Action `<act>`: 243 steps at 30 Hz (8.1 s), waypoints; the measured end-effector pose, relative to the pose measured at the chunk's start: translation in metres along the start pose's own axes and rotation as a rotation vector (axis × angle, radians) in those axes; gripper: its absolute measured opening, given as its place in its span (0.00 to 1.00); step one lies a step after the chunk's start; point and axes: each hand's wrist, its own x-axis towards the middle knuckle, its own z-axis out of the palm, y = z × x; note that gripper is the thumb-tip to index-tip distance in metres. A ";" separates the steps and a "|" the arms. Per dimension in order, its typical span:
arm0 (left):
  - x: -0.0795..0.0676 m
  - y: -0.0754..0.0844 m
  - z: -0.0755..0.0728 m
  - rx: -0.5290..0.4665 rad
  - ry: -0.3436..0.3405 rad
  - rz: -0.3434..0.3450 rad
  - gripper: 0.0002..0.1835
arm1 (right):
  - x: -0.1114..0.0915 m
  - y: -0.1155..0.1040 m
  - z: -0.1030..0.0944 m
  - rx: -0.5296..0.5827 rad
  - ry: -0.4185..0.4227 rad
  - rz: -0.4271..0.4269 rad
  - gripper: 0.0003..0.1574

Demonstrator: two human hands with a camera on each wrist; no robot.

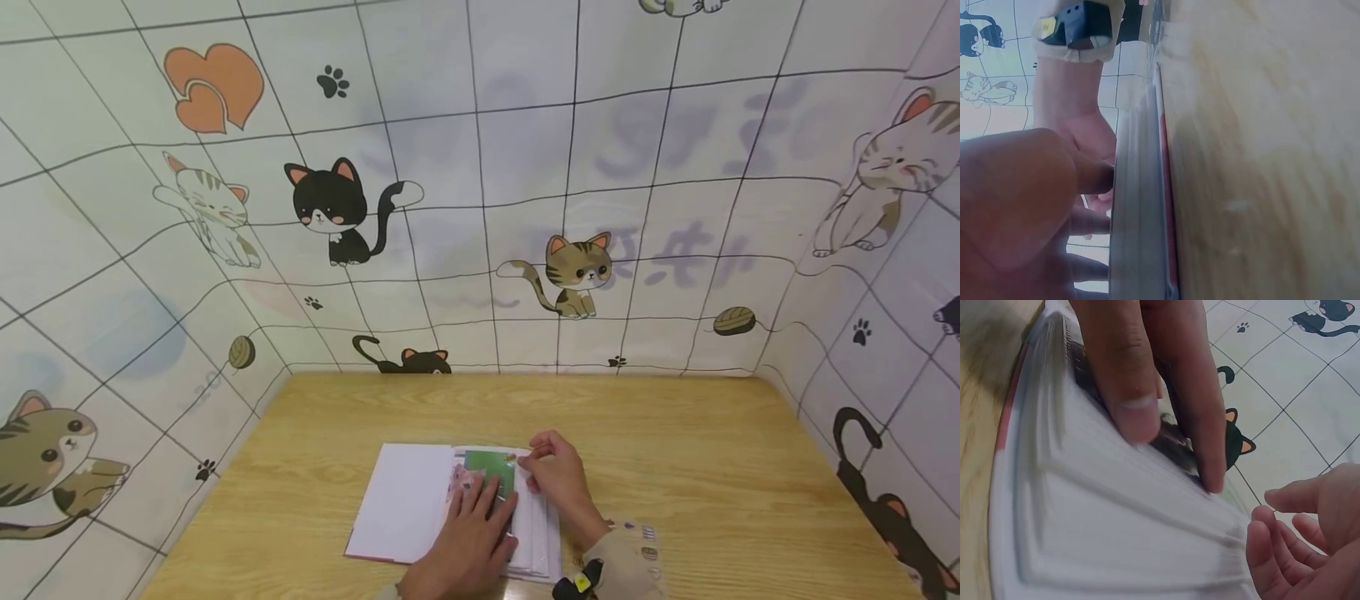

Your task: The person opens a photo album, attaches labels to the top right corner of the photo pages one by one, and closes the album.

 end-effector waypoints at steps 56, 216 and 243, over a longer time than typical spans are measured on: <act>-0.015 -0.003 -0.010 -0.212 0.045 0.042 0.45 | -0.046 0.021 -0.036 -0.328 -0.130 -0.174 0.27; -0.104 -0.119 -0.033 -0.748 0.466 -0.341 0.36 | -0.060 0.011 -0.017 -0.593 -0.199 -0.271 0.40; -0.102 -0.140 -0.016 -0.662 0.283 -0.458 0.42 | -0.063 0.007 -0.018 -0.581 -0.213 -0.241 0.40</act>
